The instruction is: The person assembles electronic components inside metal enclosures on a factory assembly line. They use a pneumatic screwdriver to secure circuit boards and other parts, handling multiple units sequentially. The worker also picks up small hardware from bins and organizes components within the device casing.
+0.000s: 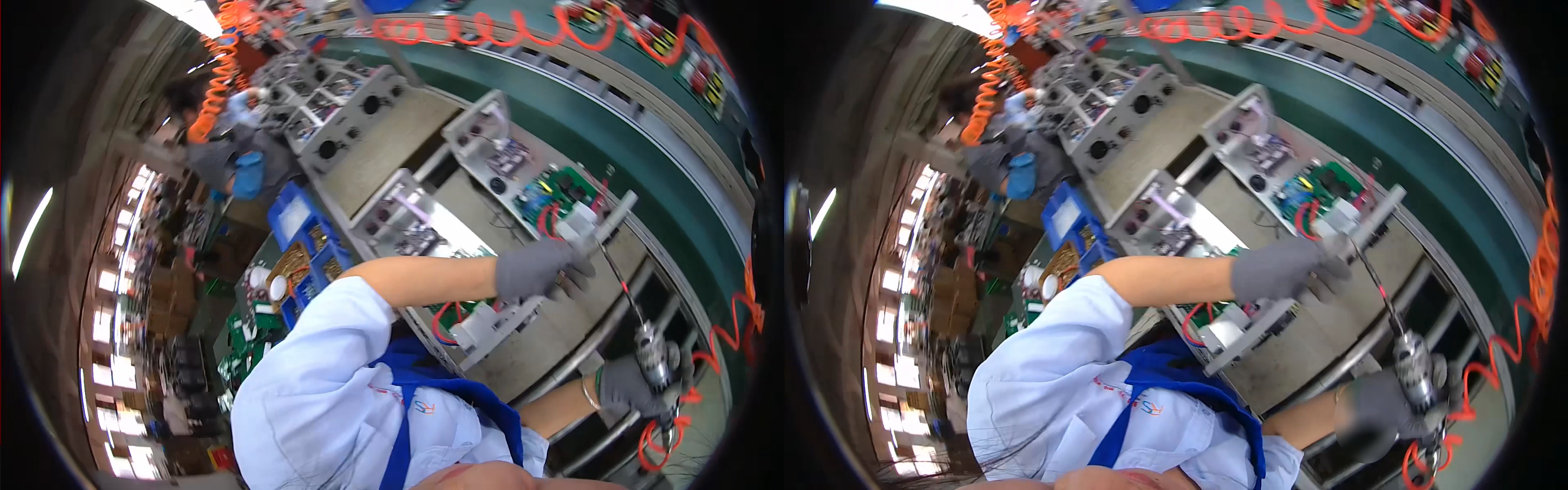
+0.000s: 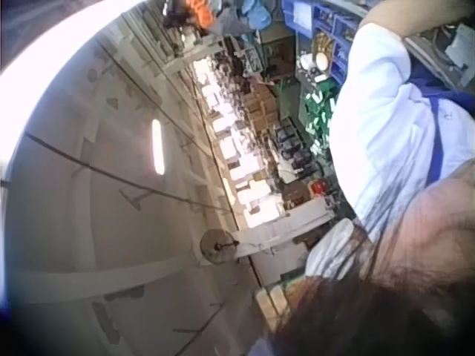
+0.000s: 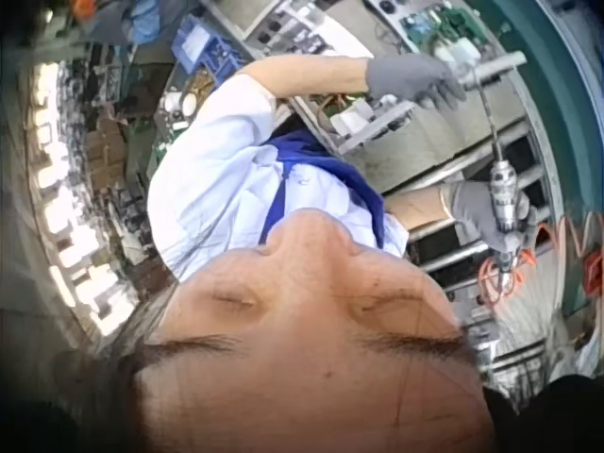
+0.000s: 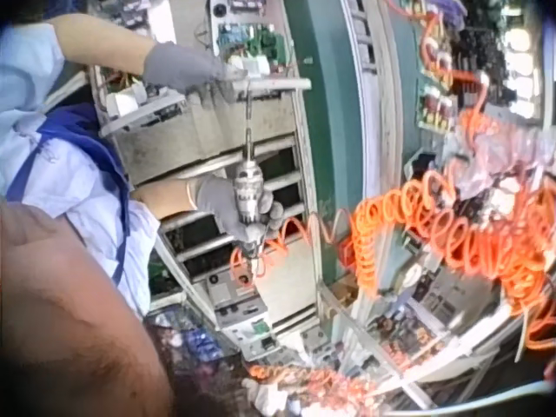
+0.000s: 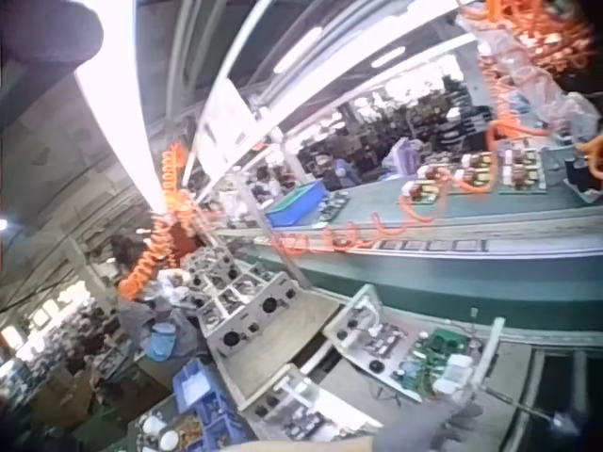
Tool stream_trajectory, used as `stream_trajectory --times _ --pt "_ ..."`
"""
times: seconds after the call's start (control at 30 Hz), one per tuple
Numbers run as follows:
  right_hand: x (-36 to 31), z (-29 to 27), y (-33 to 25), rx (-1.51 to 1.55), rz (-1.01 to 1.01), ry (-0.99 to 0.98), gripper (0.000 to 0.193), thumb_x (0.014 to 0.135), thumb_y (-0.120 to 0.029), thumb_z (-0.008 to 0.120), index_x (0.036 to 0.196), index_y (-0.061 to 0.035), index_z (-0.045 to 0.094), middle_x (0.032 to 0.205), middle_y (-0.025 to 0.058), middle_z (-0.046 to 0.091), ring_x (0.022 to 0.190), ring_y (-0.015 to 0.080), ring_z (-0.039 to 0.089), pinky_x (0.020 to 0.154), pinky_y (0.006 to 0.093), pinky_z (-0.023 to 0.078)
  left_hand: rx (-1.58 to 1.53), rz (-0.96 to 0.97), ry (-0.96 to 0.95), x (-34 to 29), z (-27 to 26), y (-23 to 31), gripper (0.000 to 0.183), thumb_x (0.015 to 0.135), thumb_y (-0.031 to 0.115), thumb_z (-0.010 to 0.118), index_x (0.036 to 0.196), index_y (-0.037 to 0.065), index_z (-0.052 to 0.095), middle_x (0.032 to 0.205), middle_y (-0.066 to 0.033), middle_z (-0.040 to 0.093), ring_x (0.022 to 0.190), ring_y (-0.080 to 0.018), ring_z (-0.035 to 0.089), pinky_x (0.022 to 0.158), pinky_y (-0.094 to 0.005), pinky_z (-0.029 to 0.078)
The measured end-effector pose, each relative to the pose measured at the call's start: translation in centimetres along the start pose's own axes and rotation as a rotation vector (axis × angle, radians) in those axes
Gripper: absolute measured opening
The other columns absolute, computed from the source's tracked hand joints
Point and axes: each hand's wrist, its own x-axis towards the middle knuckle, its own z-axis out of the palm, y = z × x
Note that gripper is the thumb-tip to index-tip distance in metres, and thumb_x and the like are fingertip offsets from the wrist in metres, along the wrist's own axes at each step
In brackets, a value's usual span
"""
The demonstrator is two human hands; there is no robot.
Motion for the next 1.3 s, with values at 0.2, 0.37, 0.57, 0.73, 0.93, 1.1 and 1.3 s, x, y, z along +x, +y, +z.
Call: stream_trajectory --times 0.2,0.37,0.57,0.73,0.93,1.1,1.3 --pt "0.5 0.3 1.4 -0.146 -0.062 0.090 0.037 0.080 -0.032 0.052 0.093 0.0014 0.061 0.090 0.0146 0.058 0.070 0.0158 0.051 0.063 0.0259 0.046 0.082 0.111 -0.052 0.6 -4.0 1.3 0.054 0.095 0.046 0.053 0.125 0.001 0.053 0.108 -0.0084 0.063 0.090 -0.0142 0.062 0.072 -0.0243 0.048" --pt "1.1 0.0 2.2 0.057 -0.071 0.154 0.037 0.078 -0.025 0.060 0.106 -0.0021 0.054 0.098 0.0127 0.061 0.085 0.0202 0.060 0.063 0.0272 0.051 0.053 0.002 -0.037 2.5 -0.9 2.4 0.049 0.096 0.046 0.052 0.120 0.003 0.055 0.099 -0.0051 0.064 0.078 -0.0097 0.060 0.057 -0.0179 0.044" --pt "-1.8 -1.0 2.2 0.033 0.128 0.130 0.038 0.080 -0.025 0.060 0.111 -0.0042 0.055 0.101 0.0140 0.060 0.079 0.0202 0.058 0.066 0.0336 0.050 0.165 0.197 -0.012 0.1 -1.7 0.4 0.039 0.096 0.039 0.053 0.104 0.002 0.062 0.086 -0.0026 0.062 0.070 -0.0045 0.052 0.055 -0.0198 0.039" --pt "-2.6 -4.2 3.1 0.659 0.514 -0.474 0.035 0.084 -0.025 0.057 0.112 -0.0043 0.056 0.097 0.0106 0.057 0.073 0.0212 0.051 0.068 0.0400 0.045 0.362 0.219 0.275 -3.7 -2.5 -1.4 0.040 0.092 0.040 0.058 0.103 0.002 0.064 0.079 -0.0015 0.063 0.064 -0.0072 0.056 0.053 -0.0244 0.045" --pt "-12.6 6.2 3.3 -0.077 0.343 -0.043 0.028 0.086 -0.026 0.061 0.106 -0.0072 0.055 0.095 0.0097 0.058 0.083 0.0221 0.056 0.059 0.0304 0.043 -0.349 0.349 0.376 -8.3 -8.7 -5.1 0.028 0.097 0.027 0.055 0.106 0.001 0.060 0.080 -0.0025 0.058 0.060 -0.0060 0.050 0.046 -0.0189 0.038" --pt "-14.3 3.8 9.1 0.549 0.369 -0.594 0.035 0.086 -0.023 0.060 0.117 -0.0080 0.054 0.107 0.0120 0.060 0.091 0.0275 0.058 0.074 0.0393 0.049 -0.506 0.437 0.394 -10.3 -11.8 -5.2 0.028 0.098 0.029 0.055 0.104 0.001 0.057 0.079 -0.0036 0.054 0.060 -0.0063 0.046 0.047 -0.0193 0.035" --pt "-20.2 6.3 4.7 -0.055 0.724 -0.174 0.037 0.087 -0.017 0.059 0.123 -0.0124 0.054 0.117 0.0091 0.060 0.104 0.0273 0.056 0.098 0.0494 0.043 -0.551 0.430 0.427 -9.5 -15.2 -5.8 0.029 0.099 0.030 0.052 0.102 0.002 0.057 0.076 -0.0007 0.052 0.057 -0.0060 0.042 0.047 -0.0206 0.031"
